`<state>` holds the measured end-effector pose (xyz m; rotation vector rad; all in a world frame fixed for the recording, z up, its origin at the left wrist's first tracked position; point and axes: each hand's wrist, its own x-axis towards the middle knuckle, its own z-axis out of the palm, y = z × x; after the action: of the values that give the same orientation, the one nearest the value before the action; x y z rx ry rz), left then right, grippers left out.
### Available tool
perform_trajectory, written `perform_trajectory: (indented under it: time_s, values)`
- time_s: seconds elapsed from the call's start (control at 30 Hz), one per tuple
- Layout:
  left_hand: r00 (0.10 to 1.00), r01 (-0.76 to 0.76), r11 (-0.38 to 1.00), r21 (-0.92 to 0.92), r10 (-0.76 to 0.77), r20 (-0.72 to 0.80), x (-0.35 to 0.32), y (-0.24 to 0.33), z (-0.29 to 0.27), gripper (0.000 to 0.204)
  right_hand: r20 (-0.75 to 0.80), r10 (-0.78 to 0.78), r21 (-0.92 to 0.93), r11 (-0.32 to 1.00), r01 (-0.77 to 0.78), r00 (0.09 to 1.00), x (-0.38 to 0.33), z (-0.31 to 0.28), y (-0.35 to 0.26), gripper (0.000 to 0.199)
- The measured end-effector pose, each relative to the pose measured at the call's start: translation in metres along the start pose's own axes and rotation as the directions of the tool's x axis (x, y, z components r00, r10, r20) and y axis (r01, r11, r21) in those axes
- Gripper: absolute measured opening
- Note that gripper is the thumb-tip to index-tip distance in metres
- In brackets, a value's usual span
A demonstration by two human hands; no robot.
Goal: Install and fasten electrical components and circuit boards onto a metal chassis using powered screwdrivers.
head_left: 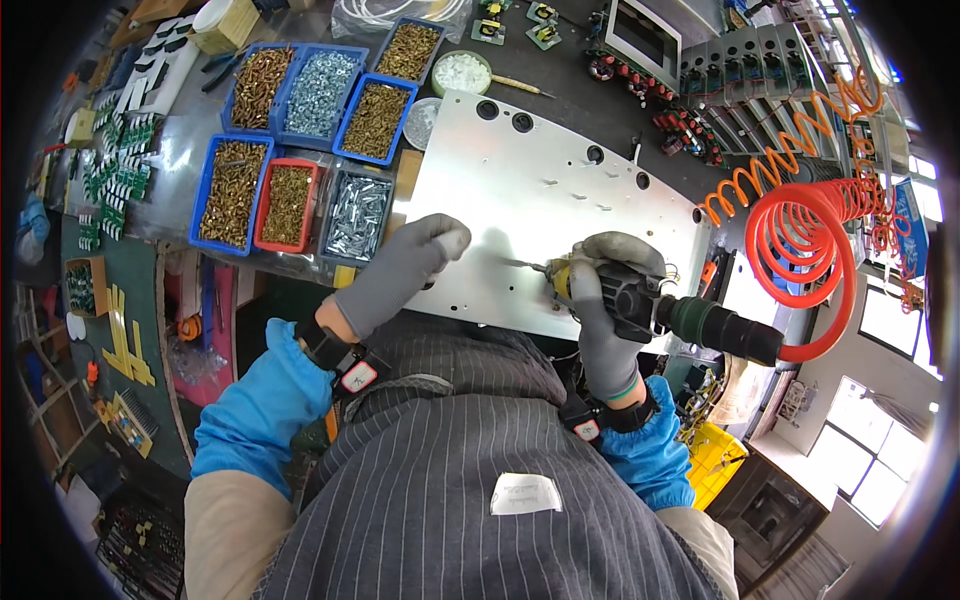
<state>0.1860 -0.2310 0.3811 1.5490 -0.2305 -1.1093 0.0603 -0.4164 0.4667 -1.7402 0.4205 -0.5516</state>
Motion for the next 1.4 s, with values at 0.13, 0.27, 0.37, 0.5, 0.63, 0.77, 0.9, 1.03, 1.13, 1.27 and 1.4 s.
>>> perform_trajectory:
  time_s: [0.13, 0.27, 0.37, 0.5, 0.63, 0.77, 0.9, 1.03, 1.13, 1.27, 1.4]
  values:
    - [0.987, 0.08, 0.896, -0.437, -0.01, 0.161, 0.0, 0.009, -0.004, 0.03, 0.007, 0.003, -0.012, 1.0, -0.003, 1.0, 0.0, 0.001, -0.001, 0.035]
    - [0.989, 0.074, 0.828, -0.555, 0.01, 0.148, 0.002, 0.005, 0.001, 0.029, -0.03, 0.011, 0.045, 0.999, -0.01, 0.999, -0.002, 0.003, -0.001, 0.031]
    - [0.988, 0.073, 0.827, -0.558, 0.015, 0.152, 0.002, 0.0, 0.003, 0.031, -0.046, 0.014, 0.027, 1.0, -0.013, 0.999, -0.002, 0.006, -0.003, 0.03]
    - [0.973, 0.139, 0.826, -0.546, -0.01, 0.232, 0.001, -0.005, 0.005, 0.037, -0.033, -0.078, -0.007, 0.997, 0.078, 0.996, 0.008, 0.003, -0.015, 0.03]
    - [0.963, 0.181, 0.815, -0.55, -0.034, 0.266, 0.003, -0.003, 0.012, 0.035, -0.193, -0.059, 0.198, 0.975, 0.098, 0.979, 0.02, 0.0, -0.036, 0.037]
    - [0.95, 0.196, 0.807, -0.557, -0.016, 0.311, 0.004, 0.0, 0.013, 0.036, -0.159, -0.182, -0.006, 0.983, 0.184, 0.97, 0.029, 0.008, -0.05, 0.04]
    - [0.946, 0.175, 0.785, -0.594, 0.034, 0.323, 0.004, -0.002, 0.008, 0.034, -0.191, 0.037, 0.303, 0.953, 0.024, 0.981, 0.031, 0.018, -0.057, 0.04]
    - [0.954, 0.145, 0.756, -0.639, 0.064, 0.292, 0.005, -0.01, 0.004, 0.033, -0.18, 0.048, 0.238, 0.971, -0.004, 0.983, 0.035, 0.024, -0.055, 0.04]
    - [0.957, 0.142, 0.71, -0.69, 0.081, 0.28, 0.005, -0.014, 0.0, 0.032, -0.154, 0.073, 0.21, 0.977, -0.04, 0.985, 0.038, 0.027, -0.051, 0.041]
    - [0.979, 0.106, 0.748, -0.655, 0.039, 0.202, 0.001, -0.017, -0.007, 0.031, -0.119, -0.15, -0.048, 0.988, 0.146, 0.981, 0.042, 0.034, -0.042, 0.037]
    - [0.999, 0.047, 0.621, -0.783, -0.02, 0.044, -0.006, -0.017, -0.02, 0.034, -0.079, 0.115, 0.191, 0.977, -0.098, 0.99, 0.038, 0.039, -0.032, 0.034]
